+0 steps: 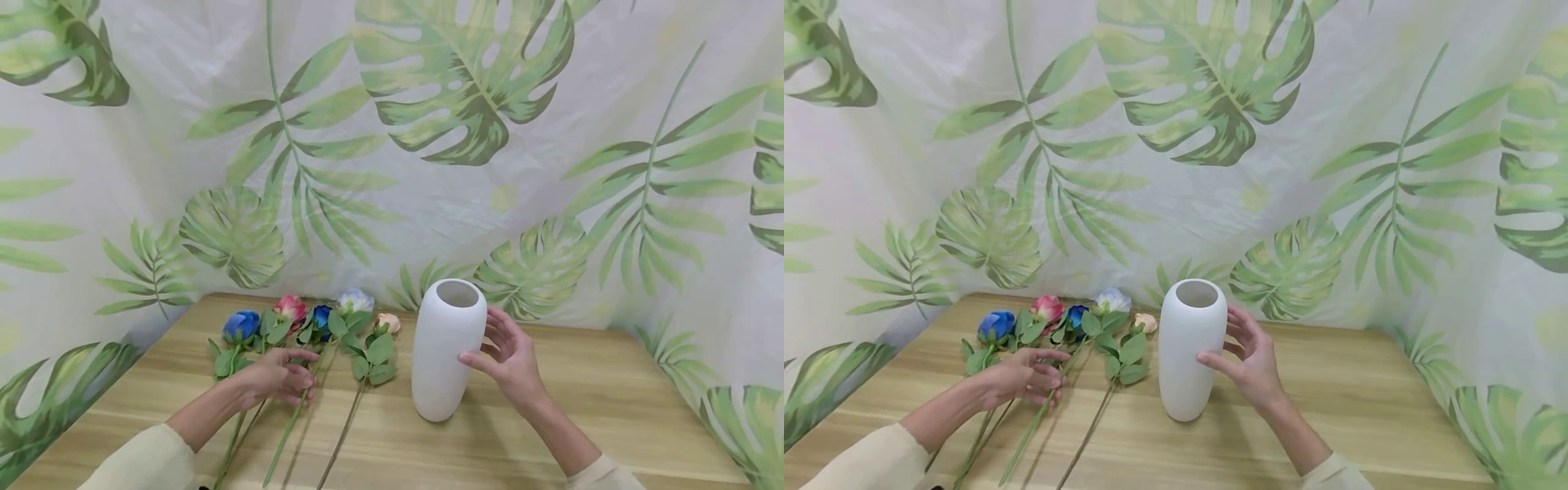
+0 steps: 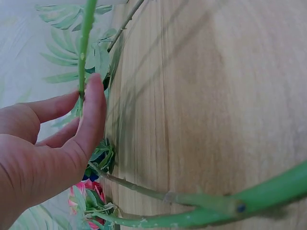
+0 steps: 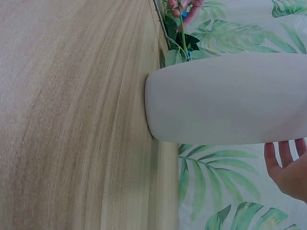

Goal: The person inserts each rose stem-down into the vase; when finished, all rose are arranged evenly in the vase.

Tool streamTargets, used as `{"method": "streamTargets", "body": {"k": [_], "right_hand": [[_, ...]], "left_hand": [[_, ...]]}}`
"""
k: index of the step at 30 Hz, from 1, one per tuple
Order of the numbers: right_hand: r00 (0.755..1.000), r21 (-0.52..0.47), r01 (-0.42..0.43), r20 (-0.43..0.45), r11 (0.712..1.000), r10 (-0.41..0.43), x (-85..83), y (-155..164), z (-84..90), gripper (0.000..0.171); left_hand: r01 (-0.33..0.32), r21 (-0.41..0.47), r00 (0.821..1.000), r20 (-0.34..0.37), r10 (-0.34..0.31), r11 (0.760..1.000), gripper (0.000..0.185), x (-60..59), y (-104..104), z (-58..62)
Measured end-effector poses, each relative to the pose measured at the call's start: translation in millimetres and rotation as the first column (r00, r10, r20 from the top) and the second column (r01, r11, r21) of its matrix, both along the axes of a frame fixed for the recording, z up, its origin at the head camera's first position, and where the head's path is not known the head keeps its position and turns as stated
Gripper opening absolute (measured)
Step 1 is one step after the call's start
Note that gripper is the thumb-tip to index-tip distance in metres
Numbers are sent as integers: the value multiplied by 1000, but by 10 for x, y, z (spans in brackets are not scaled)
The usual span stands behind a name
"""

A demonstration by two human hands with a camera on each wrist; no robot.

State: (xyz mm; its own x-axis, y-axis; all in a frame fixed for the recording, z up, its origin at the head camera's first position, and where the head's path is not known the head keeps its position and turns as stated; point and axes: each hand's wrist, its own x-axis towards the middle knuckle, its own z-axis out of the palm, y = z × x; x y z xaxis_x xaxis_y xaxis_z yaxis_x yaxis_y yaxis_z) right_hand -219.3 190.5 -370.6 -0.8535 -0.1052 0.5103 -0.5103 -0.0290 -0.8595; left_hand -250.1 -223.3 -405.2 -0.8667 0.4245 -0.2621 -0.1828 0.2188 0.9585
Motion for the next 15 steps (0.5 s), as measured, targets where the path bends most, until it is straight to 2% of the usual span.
{"method": "streamTargets", "body": {"k": [9,15], "right_hand": [[1000,0,2,-10,1000,-2,18,-1,-27,73],[1000,3,0,-21,1000,1,2,-2,-24,73]], "left_hand": [[21,6,1000,2,-21,1000,68,16,-25,-13],[48,67,999,-13,-47,997,70,-24,-18,2]]}}
